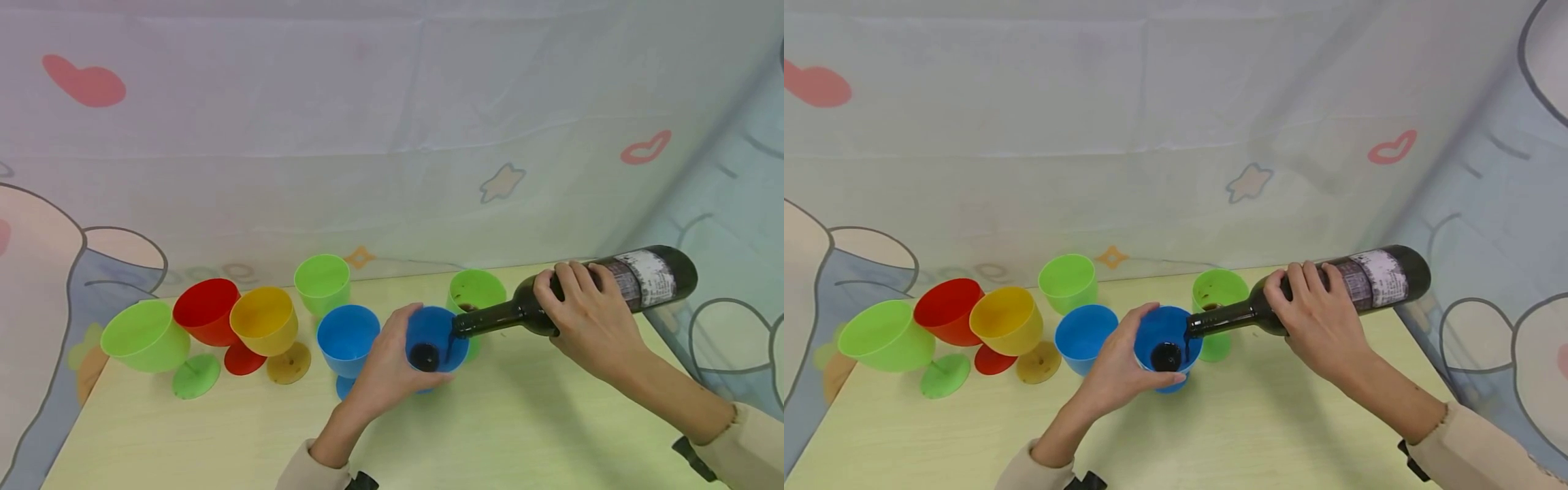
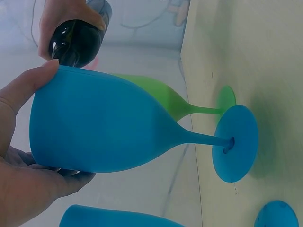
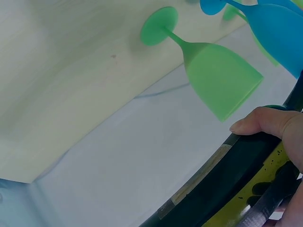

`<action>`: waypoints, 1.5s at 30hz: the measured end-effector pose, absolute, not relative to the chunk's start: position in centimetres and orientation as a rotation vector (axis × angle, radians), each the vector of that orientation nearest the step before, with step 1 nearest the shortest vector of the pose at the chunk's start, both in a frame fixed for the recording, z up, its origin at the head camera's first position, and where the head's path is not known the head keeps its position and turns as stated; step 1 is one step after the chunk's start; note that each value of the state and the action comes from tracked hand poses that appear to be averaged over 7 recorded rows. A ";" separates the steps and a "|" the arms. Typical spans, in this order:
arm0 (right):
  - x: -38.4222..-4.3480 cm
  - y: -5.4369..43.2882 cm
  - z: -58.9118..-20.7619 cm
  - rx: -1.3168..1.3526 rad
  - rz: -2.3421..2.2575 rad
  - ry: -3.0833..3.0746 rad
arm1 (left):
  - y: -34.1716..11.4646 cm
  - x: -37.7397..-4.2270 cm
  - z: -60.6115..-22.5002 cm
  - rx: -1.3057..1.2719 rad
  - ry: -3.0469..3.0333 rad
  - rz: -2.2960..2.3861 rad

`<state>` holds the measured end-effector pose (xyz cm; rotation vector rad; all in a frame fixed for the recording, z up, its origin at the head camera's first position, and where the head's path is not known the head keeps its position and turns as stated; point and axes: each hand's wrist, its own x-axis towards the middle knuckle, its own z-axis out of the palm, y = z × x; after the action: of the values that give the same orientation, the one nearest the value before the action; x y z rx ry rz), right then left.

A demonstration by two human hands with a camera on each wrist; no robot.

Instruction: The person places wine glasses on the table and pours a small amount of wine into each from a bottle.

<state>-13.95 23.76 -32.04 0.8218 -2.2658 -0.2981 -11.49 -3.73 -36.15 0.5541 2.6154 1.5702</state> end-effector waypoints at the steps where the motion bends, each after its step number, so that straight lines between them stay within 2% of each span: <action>1: -13.9 23.8 -32.1 0.822 -0.298 -2.265 | -3.7 -11.5 -36.2 0.554 2.615 1.570; 45: -13.9 23.9 -32.0 0.838 -0.302 -2.273 | -3.5 -11.3 -36.0 0.552 2.595 1.593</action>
<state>-13.93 23.91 -32.01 0.8376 -2.2725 -0.3017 -11.30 -3.54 -36.01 0.5524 2.5953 1.5927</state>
